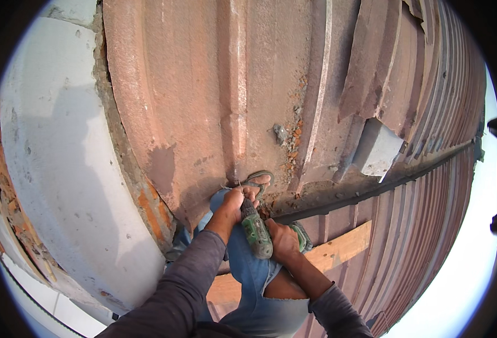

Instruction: The person uses a cordless drill to drive screws into a corrugated metal roof sheet, then switches to a hammer to drive nails into the same sheet. The person adjusts the sheet position and continues fastening it to the roof structure.

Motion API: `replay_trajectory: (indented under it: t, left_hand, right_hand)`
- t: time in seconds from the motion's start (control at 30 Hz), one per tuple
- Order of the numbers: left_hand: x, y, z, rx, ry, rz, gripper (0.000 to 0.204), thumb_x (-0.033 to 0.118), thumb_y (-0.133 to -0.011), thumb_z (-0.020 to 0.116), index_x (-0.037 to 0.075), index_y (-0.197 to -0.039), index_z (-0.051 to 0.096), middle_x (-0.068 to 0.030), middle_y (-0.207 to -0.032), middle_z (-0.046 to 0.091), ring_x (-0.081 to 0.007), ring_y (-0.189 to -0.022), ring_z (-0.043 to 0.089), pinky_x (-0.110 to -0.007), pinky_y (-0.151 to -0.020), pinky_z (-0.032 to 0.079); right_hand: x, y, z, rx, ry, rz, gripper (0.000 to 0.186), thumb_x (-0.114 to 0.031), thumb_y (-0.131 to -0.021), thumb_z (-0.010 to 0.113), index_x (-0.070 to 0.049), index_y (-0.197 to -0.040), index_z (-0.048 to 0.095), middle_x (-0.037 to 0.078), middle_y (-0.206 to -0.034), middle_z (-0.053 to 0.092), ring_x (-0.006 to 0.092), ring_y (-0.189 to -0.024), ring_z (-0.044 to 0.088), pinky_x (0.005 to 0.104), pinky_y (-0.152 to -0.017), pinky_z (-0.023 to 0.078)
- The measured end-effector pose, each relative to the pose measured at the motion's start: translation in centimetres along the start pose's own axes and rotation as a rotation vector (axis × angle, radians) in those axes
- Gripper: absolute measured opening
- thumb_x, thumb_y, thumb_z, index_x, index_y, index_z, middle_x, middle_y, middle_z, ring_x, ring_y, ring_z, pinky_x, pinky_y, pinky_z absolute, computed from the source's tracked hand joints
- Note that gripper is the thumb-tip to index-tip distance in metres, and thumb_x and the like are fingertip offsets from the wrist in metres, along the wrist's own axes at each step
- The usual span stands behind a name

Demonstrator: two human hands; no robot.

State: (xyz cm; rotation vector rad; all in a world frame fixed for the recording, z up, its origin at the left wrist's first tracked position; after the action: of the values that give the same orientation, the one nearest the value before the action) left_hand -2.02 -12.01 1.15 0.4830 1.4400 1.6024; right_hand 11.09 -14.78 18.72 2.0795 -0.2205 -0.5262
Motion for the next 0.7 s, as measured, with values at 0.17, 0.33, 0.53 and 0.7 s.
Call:
replay_trajectory:
  t: [0.17, 0.33, 0.53, 0.7]
  left_hand:
    - [0.0, -0.2, 0.0, 0.021, 0.004, 0.004, 0.022, 0.014, -0.109, 0.035, 0.006, -0.100, 0.053, -0.0085, -0.079, 0.058, -0.0201, -0.065, 0.058, -0.042, -0.071, 0.062]
    - [0.0, -1.1, -0.5, -0.031, 0.071, -0.008, 0.024, 0.015, -0.108, 0.037, 0.004, -0.102, 0.057, -0.0108, -0.079, 0.062, -0.0218, -0.066, 0.060, -0.044, -0.071, 0.062]
    - [0.1, -1.6, -0.3, -0.142, 0.056, 0.000, 0.033, 0.020, -0.108, 0.039, 0.000, -0.111, 0.065, -0.0157, -0.089, 0.071, -0.0287, -0.077, 0.068, -0.050, -0.073, 0.061]
    - [-0.2, -1.7, 0.1, 0.046, 0.264, -0.096, 0.055, 0.039, -0.115, 0.032, -0.007, -0.112, 0.062, -0.0189, -0.099, 0.072, -0.0308, -0.089, 0.072, -0.047, -0.082, 0.061]
  right_hand:
    - [0.2, -0.1, 0.0, 0.047, -0.096, -0.029, 0.033, -0.031, -0.088, 0.070, -0.008, -0.105, 0.055, 0.024, -0.094, 0.073, 0.0483, -0.090, 0.071, 0.0588, -0.080, 0.055]
    - [-0.2, -0.8, -0.2, -0.007, -0.084, 0.042, 0.034, -0.030, -0.087, 0.071, -0.007, -0.106, 0.054, 0.024, -0.096, 0.073, 0.0489, -0.091, 0.071, 0.0590, -0.080, 0.055]
    - [0.0, -1.5, -0.9, 0.125, 0.013, 0.004, 0.038, -0.025, -0.085, 0.073, -0.007, -0.112, 0.055, 0.024, -0.100, 0.074, 0.0480, -0.095, 0.072, 0.0576, -0.082, 0.056]
    - [1.2, -0.3, -0.4, 0.014, -0.145, -0.037, 0.053, -0.022, -0.081, 0.077, -0.005, -0.127, 0.056, 0.026, -0.097, 0.074, 0.0486, -0.093, 0.072, 0.0573, -0.082, 0.057]
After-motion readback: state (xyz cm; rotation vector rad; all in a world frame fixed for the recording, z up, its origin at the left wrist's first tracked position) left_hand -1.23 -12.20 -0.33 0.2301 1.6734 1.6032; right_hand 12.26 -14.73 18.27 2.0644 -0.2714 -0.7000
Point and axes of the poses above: each hand's wrist, its own y-axis away from the middle knuckle, its own z-axis out of the palm, x = y × z, the point moved 2 cm from there along -y, towards the middle knuckle
